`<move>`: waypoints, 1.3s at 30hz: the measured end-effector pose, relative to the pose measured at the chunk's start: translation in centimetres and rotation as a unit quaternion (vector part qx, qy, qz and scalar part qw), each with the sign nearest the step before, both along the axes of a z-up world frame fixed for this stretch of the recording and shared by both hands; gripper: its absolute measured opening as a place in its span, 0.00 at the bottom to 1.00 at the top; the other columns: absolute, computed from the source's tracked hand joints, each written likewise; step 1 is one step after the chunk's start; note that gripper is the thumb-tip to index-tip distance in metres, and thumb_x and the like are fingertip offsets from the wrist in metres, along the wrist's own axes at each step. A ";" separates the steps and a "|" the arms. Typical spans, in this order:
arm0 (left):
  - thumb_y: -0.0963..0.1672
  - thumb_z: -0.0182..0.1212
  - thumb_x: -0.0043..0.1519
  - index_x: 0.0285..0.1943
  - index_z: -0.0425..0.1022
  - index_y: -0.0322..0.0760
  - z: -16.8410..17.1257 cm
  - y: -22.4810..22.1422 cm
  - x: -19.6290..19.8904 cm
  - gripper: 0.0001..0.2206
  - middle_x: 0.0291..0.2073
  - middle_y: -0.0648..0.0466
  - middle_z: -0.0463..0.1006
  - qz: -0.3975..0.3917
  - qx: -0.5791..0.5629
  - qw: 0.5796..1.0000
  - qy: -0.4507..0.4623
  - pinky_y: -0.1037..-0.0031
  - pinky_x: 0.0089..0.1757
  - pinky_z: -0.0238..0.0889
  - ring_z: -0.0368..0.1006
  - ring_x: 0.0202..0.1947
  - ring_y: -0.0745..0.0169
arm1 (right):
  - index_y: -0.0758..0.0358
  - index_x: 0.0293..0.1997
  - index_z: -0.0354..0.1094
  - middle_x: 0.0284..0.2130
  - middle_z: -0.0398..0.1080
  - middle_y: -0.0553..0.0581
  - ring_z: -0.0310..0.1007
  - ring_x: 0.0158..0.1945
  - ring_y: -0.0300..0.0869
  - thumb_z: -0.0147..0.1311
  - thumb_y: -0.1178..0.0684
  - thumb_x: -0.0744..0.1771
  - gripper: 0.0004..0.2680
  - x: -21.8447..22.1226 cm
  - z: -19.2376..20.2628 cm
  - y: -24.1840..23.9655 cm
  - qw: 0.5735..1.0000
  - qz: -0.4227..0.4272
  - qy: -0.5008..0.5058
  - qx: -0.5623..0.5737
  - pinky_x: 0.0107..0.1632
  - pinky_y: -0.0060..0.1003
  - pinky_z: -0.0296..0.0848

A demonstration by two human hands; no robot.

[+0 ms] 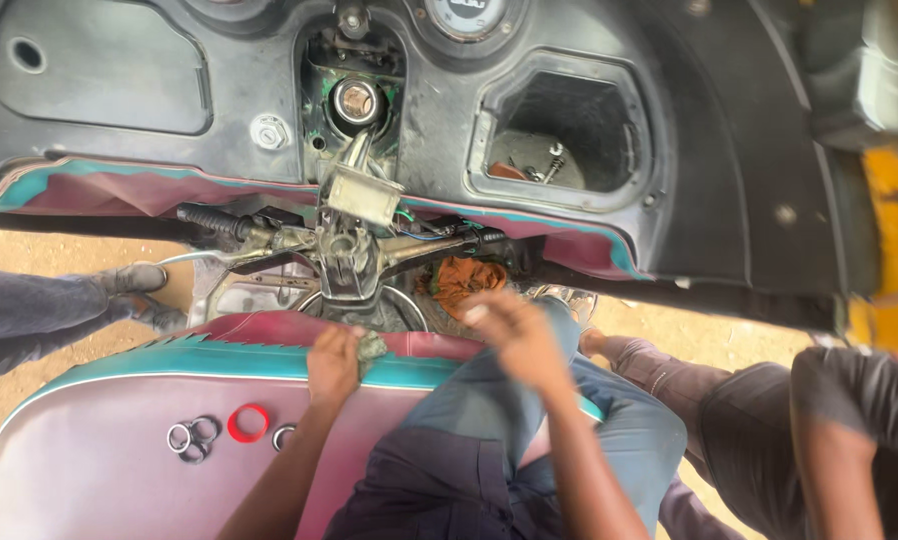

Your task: The person wipes and cleans small mechanical parts, applies tape, and fits them back into a vehicle's dashboard area by hand.

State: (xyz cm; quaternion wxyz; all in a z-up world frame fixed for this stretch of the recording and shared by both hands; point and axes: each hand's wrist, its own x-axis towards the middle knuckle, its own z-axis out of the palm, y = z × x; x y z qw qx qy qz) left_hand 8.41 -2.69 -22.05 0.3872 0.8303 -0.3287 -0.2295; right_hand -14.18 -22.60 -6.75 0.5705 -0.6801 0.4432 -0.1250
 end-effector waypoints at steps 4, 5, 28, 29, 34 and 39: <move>0.53 0.42 0.68 0.47 0.70 0.39 3.3 -3.5 -3.8 0.17 0.46 0.53 0.82 0.194 -0.210 0.808 0.515 0.67 0.40 0.75 0.79 0.41 0.62 | 0.62 0.66 0.65 0.63 0.68 0.59 0.68 0.63 0.44 0.41 0.40 0.71 0.20 3.0 -1.8 6.9 0.973 -0.012 -0.149 0.173 0.62 0.38 0.69; 0.52 0.43 0.67 0.55 0.69 0.43 4.3 -4.2 -6.2 0.17 0.50 0.57 0.79 0.168 -0.237 0.761 0.580 0.72 0.45 0.72 0.77 0.46 0.67 | 0.63 0.70 0.61 0.69 0.63 0.58 0.64 0.67 0.45 0.36 0.37 0.72 0.23 3.8 -2.3 8.1 0.958 -0.022 -0.194 0.210 0.64 0.39 0.67; 0.49 0.59 0.68 0.40 0.70 0.35 23.1 2.9 -5.6 0.13 0.27 0.53 0.73 -0.021 -0.503 0.723 0.473 0.72 0.27 0.64 0.69 0.22 0.62 | 0.66 0.67 0.55 0.51 0.68 0.64 0.71 0.52 0.48 0.51 0.52 0.70 0.18 6.3 2.3 19.1 0.923 0.002 -0.344 0.174 0.51 0.44 0.72; 0.48 0.59 0.67 0.41 0.70 0.35 22.6 2.8 -6.4 0.12 0.27 0.53 0.72 -0.010 -0.479 0.761 0.437 0.72 0.26 0.63 0.68 0.22 0.62 | 0.75 0.66 0.58 0.53 0.68 0.71 0.70 0.53 0.50 0.52 0.56 0.71 0.17 6.4 1.6 18.9 0.942 0.059 -0.314 0.100 0.51 0.44 0.71; 0.50 0.54 0.73 0.38 0.68 0.32 19.6 3.4 -6.2 0.17 0.27 0.51 0.73 0.022 -0.449 0.726 0.521 0.72 0.29 0.65 0.69 0.24 0.61 | 0.74 0.74 0.38 0.59 0.65 0.72 0.69 0.62 0.54 0.46 0.58 0.68 0.26 2.7 2.1 17.7 0.957 0.220 -0.164 -0.096 0.60 0.44 0.68; 0.47 0.55 0.75 0.49 0.74 0.29 20.3 4.4 -2.4 0.13 0.40 0.48 0.74 -0.028 -0.416 0.880 0.227 0.68 0.44 0.63 0.68 0.40 0.56 | 0.69 0.75 0.44 0.67 0.61 0.70 0.63 0.67 0.56 0.57 0.52 0.68 0.28 -4.5 14.3 15.0 0.910 0.354 -0.001 -0.218 0.65 0.44 0.60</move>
